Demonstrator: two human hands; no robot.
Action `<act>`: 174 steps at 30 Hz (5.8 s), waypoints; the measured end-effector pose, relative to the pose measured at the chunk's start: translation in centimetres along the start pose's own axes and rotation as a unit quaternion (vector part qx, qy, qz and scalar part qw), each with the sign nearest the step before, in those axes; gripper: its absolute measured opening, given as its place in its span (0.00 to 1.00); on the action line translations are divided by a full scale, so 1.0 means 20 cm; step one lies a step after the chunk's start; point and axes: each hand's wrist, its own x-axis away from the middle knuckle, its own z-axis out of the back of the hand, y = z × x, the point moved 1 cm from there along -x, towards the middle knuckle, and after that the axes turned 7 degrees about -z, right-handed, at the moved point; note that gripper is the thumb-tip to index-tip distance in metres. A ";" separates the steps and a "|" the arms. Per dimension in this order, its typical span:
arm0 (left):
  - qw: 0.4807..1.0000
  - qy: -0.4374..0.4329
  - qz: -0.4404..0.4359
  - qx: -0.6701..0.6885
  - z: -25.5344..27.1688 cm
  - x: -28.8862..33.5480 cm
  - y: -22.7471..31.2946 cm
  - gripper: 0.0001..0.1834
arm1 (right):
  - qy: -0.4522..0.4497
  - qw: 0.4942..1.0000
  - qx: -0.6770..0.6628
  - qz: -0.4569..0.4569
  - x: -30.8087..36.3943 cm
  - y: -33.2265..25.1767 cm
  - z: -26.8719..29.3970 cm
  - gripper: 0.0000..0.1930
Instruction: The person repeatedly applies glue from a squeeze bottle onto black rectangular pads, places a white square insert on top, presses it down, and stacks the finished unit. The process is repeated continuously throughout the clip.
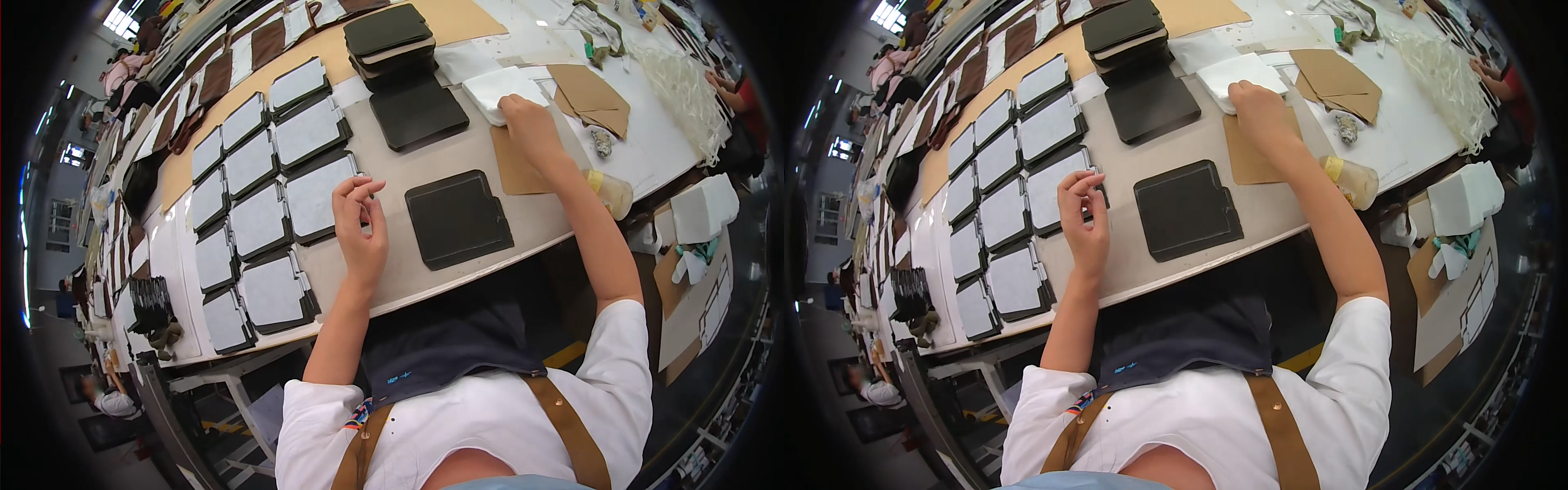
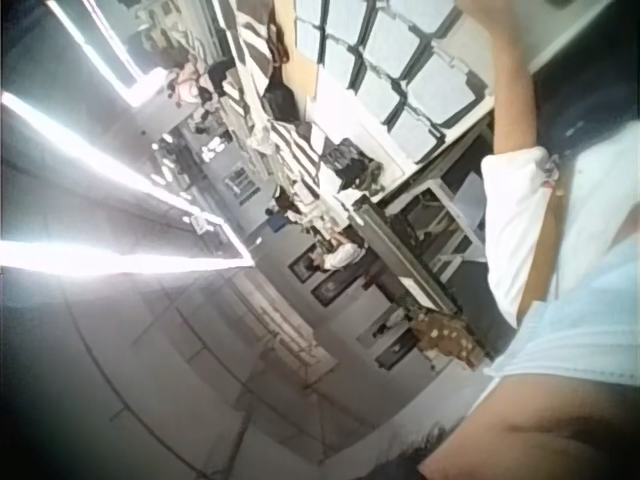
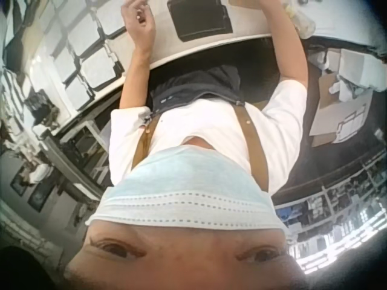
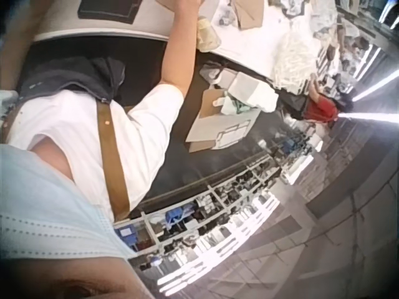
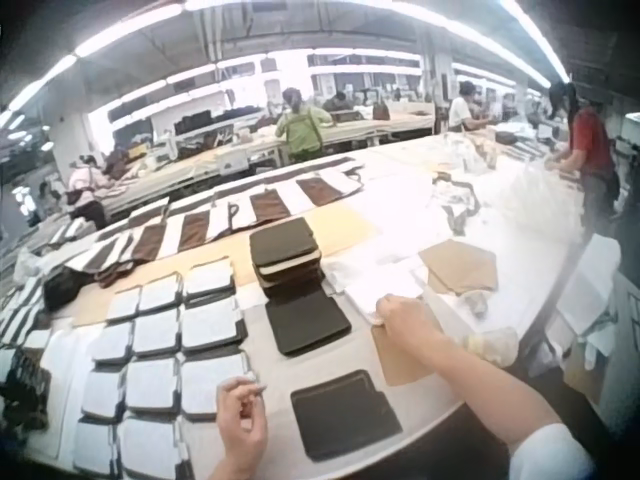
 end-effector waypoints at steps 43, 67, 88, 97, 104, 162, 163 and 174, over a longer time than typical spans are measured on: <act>0.872 -0.200 0.323 0.310 -0.05 0.11 0.21 0.30 | -0.035 0.719 -0.645 -0.257 0.74 -0.48 0.30 0.08; 0.974 -0.155 0.156 -0.046 -0.07 0.22 0.12 0.19 | 0.038 0.938 -0.303 -0.165 0.64 -0.43 0.08 0.09; 0.969 -0.173 0.149 -0.089 -0.09 0.22 0.12 0.20 | 0.047 0.970 -0.209 -0.115 0.63 -0.43 0.14 0.13; 0.969 -0.172 0.154 -0.090 -0.10 0.22 0.12 0.19 | 0.069 0.985 -0.151 -0.047 0.63 -0.42 0.13 0.08; 0.968 -0.175 0.152 -0.092 -0.08 0.21 0.14 0.19 | 0.055 0.986 -0.153 -0.048 0.62 -0.42 0.13 0.08; 0.861 -0.461 -0.137 -0.165 0.06 0.25 0.17 0.46 | -0.195 0.962 -0.167 0.097 0.92 -0.36 0.32 0.44; 0.863 -0.459 -0.136 -0.163 0.06 0.25 0.18 0.46 | -0.174 0.963 -0.191 0.082 0.92 -0.34 0.32 0.41; 0.903 -0.372 -0.185 -0.109 -0.26 0.22 0.25 0.43 | 0.023 0.986 -0.164 0.026 0.94 -0.25 0.28 0.10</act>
